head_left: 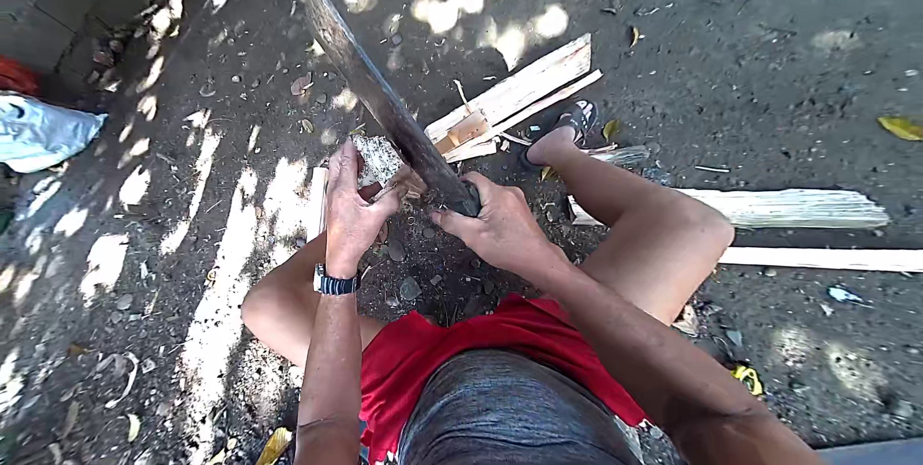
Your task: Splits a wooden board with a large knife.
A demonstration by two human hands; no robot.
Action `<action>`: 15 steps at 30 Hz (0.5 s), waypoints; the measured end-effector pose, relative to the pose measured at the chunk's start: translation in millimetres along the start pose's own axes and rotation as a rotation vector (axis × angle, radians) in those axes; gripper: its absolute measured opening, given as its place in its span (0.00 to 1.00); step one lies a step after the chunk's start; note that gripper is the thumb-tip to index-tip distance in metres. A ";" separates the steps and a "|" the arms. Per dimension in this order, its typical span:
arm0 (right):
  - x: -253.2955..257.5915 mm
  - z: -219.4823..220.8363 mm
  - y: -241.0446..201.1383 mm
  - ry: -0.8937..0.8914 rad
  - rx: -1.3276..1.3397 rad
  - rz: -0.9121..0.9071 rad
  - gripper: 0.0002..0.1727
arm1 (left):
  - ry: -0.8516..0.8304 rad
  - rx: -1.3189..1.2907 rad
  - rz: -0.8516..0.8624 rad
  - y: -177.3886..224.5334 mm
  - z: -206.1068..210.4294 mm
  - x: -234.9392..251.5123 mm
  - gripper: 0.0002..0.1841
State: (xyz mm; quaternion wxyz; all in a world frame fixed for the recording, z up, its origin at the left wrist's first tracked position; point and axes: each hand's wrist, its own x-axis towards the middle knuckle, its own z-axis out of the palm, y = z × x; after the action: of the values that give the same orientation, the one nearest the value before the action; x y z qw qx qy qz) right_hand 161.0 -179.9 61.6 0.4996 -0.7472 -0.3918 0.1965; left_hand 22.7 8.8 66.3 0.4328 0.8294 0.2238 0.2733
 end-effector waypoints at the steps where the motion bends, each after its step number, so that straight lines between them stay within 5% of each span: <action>1: -0.5 -6.7 -11.1 0.043 0.011 -0.051 0.20 | 0.000 -0.016 0.012 -1.0 -1.1 3.9 0.55; 8: 5.8 -58.6 -103.0 0.395 0.388 -0.678 0.15 | 0.032 0.004 0.047 5.8 -4.1 4.3 0.54; 10: 7.3 -48.5 -90.5 0.377 0.367 -0.620 0.15 | 0.012 -0.004 0.061 4.6 -4.1 3.8 0.53; 15: 9.7 12.0 16.1 0.055 -0.037 -0.059 0.21 | -0.016 -0.016 0.021 8.8 -1.6 -1.9 0.57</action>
State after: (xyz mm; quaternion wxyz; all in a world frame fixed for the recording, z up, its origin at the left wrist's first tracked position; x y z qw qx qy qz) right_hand 165.1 -168.3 43.0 0.5017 -0.7496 -0.4033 0.1539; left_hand 21.5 4.0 73.9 0.4383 0.8303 0.2096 0.2731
